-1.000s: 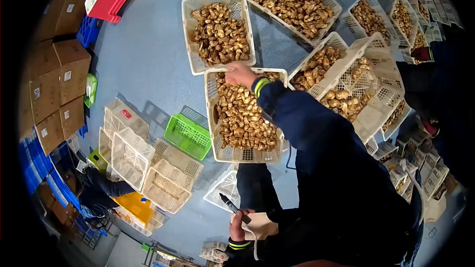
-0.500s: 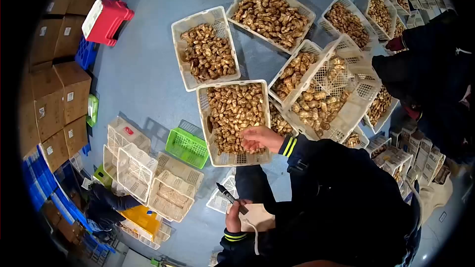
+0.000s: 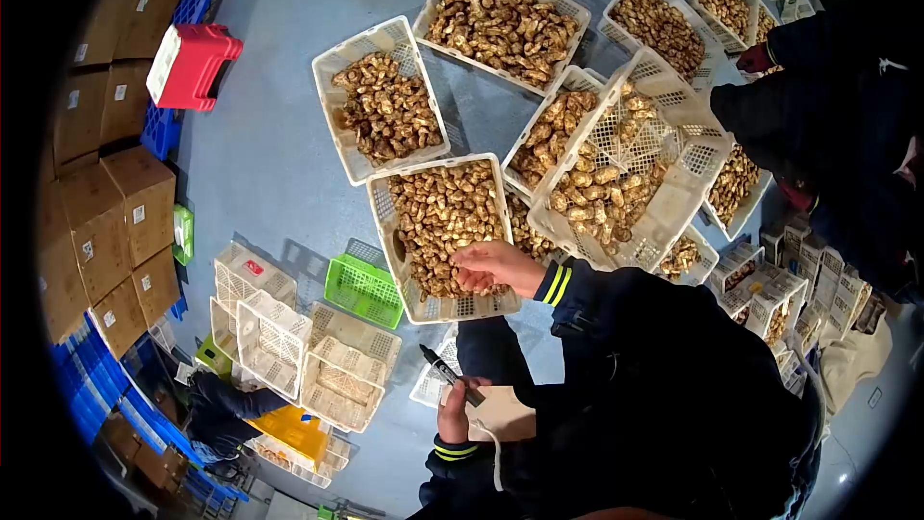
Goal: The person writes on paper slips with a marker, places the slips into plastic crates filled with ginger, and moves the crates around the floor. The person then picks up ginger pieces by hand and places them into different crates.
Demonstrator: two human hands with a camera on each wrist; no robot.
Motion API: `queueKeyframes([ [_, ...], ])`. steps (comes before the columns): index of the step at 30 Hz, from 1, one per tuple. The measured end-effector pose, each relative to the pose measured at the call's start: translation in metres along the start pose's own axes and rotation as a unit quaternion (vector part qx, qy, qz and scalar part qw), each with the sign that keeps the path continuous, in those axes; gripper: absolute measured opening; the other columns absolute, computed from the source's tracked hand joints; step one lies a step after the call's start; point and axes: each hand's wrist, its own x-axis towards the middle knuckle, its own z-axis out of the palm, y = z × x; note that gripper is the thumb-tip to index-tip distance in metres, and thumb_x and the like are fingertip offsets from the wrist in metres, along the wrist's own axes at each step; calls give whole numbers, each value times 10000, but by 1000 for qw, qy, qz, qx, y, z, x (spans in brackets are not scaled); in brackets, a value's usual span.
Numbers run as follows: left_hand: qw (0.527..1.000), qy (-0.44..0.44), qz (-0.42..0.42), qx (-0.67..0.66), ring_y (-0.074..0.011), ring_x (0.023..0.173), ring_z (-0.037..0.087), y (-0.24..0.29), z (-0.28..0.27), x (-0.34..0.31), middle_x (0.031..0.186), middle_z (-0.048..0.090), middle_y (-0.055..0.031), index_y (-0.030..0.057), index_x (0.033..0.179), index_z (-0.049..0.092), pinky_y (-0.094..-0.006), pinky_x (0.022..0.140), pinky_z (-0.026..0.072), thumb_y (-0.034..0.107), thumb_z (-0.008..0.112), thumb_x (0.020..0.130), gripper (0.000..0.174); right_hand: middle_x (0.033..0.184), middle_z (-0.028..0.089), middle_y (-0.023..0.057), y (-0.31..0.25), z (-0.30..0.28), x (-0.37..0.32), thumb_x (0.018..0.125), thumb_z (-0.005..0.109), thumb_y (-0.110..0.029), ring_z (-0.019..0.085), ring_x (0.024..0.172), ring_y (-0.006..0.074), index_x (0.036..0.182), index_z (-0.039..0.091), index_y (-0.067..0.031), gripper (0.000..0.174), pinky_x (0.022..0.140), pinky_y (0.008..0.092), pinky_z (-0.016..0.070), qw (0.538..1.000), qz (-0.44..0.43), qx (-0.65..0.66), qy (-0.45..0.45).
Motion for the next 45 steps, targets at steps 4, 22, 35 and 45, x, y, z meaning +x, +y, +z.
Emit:
queueKeyframes([
  [4, 999, -16, 2, 38, -233, 903, 549, 1, 0, 4, 924, 601, -163, 20, 879, 519, -342, 834, 424, 287, 419, 940, 292, 866, 621, 62, -1, -5, -4, 921, 506, -245, 615, 737, 116, 1132, 509, -18, 309, 623, 206, 490, 1000, -2, -1, 0],
  [22, 998, -31, 4, 45, -220, 873, 549, 10, 12, 2, 940, 598, -157, 22, 876, 519, -331, 816, 427, 302, 454, 920, 291, 838, 628, 68, -19, -1, -21, 914, 519, -246, 611, 687, 108, 1104, 536, -23, 293, 577, 193, 474, 999, -7, -4, 32],
  [35, 997, -71, 28, 7, -224, 914, 539, 51, -20, -22, 891, 598, -129, 10, 848, 524, -337, 870, 388, 272, 433, 925, 288, 845, 622, 55, -24, 66, -48, 915, 516, -258, 590, 702, 90, 1105, 526, -35, 293, 594, 194, 461, 997, -67, -26, 36],
  [45, 963, -203, 105, 141, -202, 910, 503, 102, -79, -42, 912, 548, -96, 47, 897, 498, -333, 875, 351, 344, 382, 955, 324, 888, 634, 90, 47, 163, -78, 873, 558, -207, 625, 782, 147, 1129, 541, -24, 315, 669, 248, 507, 989, -145, 30, 13],
])
